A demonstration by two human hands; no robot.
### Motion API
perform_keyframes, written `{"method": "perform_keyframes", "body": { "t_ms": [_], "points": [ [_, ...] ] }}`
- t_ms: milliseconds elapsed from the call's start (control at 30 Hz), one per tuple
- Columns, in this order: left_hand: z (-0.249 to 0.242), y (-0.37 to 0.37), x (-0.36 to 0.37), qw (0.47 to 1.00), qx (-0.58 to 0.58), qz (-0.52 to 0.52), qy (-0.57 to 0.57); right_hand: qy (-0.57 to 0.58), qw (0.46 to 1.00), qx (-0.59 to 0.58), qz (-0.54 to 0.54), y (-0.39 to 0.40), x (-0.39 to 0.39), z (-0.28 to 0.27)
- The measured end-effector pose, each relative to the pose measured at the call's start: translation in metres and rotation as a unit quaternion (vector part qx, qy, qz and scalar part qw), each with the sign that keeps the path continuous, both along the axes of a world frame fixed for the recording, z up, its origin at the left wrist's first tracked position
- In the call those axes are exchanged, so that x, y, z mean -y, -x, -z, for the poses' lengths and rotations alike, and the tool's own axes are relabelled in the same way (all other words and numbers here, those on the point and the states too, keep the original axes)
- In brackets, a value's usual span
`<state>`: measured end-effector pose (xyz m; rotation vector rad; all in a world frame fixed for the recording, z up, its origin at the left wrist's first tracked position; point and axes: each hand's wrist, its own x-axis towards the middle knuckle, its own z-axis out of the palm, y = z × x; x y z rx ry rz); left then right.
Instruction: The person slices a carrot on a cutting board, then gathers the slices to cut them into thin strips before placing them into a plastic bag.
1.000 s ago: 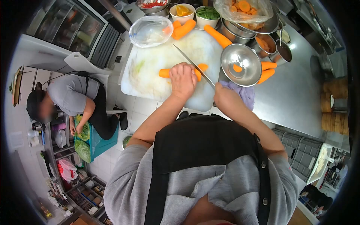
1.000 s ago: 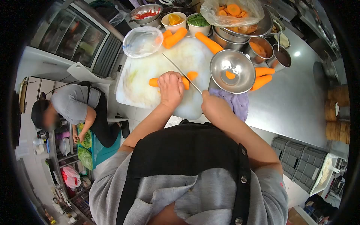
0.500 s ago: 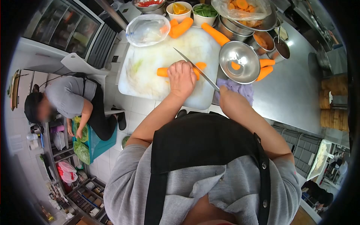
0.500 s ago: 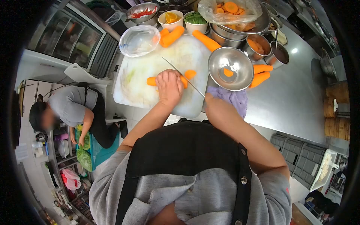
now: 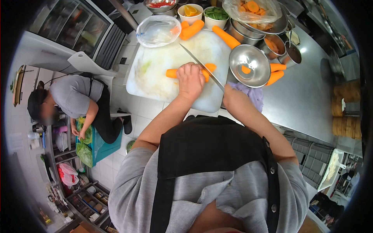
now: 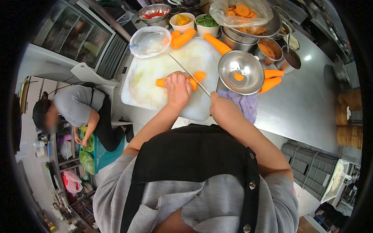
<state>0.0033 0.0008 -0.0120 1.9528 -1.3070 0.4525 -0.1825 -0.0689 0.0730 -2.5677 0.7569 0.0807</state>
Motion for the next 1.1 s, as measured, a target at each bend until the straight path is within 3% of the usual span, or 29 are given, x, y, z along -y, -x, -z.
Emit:
{"method": "perform_keyframes", "body": {
  "t_ms": [233,467,767,1100],
  "points": [
    [-0.002,0.001,0.001,1.0,-0.002,0.008,0.001,0.002,1.0,-0.017,-0.007,0.036,-0.007,-0.025],
    [-0.004,0.002,0.001,1.0,0.007,-0.003,-0.005,-0.041,0.998,-0.042,-0.001,0.001,0.0,-0.024],
    [-0.003,0.002,0.0,1.0,-0.005,-0.002,0.004,-0.006,0.999,-0.034,0.001,-0.034,0.01,0.019],
    [0.0,-0.001,0.0,1.0,0.009,-0.017,-0.015,0.007,1.0,-0.004,-0.01,0.033,-0.007,-0.019]
  ]
}}
